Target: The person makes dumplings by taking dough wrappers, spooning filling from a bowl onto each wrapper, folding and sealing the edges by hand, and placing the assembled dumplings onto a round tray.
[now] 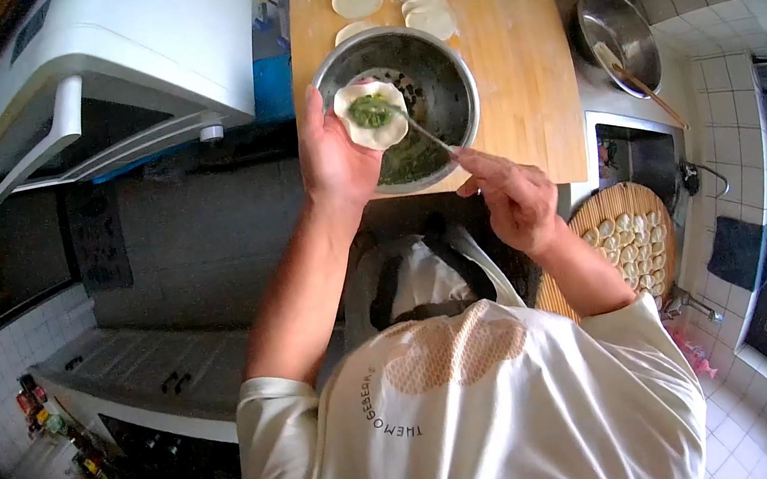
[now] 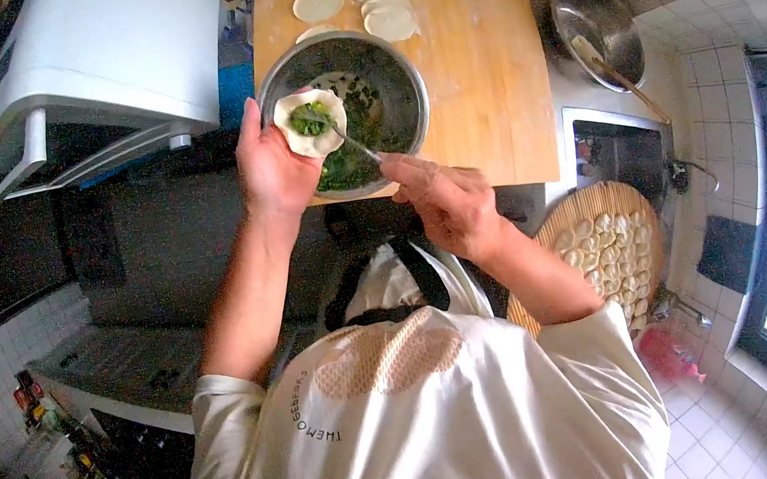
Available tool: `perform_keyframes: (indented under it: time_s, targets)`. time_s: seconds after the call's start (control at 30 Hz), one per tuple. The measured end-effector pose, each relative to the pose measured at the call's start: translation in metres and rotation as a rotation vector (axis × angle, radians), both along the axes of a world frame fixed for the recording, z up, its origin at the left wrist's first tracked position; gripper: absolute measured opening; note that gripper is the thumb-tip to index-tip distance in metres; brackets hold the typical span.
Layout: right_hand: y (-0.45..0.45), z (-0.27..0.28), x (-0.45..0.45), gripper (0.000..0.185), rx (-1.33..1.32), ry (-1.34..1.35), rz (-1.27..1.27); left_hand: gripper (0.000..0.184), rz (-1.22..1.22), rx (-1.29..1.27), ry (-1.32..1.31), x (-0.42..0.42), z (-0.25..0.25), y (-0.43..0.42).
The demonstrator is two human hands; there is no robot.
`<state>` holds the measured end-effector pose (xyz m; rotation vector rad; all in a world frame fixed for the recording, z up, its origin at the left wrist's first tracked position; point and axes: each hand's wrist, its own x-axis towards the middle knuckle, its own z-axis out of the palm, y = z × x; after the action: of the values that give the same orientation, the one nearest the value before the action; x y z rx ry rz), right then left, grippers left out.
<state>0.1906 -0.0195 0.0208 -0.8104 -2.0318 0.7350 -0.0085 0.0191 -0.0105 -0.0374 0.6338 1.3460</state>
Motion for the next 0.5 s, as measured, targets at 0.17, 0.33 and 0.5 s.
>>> perform_keyframes:
  time_s: [0.17, 0.33, 0.5]
  targets:
    - [-0.003, -0.003, -0.001, 0.022, 0.023, 0.035, -0.033, 0.059, -0.029, 0.02, 0.034, 0.0, 0.0, 0.001]
    - [-0.004, 0.003, -0.002, 0.023, -0.048, 0.103, -0.069, 0.058, -0.029, 0.087, -0.005, -0.003, -0.005, 0.0]
    - [-0.003, 0.001, -0.002, 0.022, -0.121, 0.081, -0.054, 0.058, -0.022, 0.047, 0.035, 0.0, 0.003, -0.001]
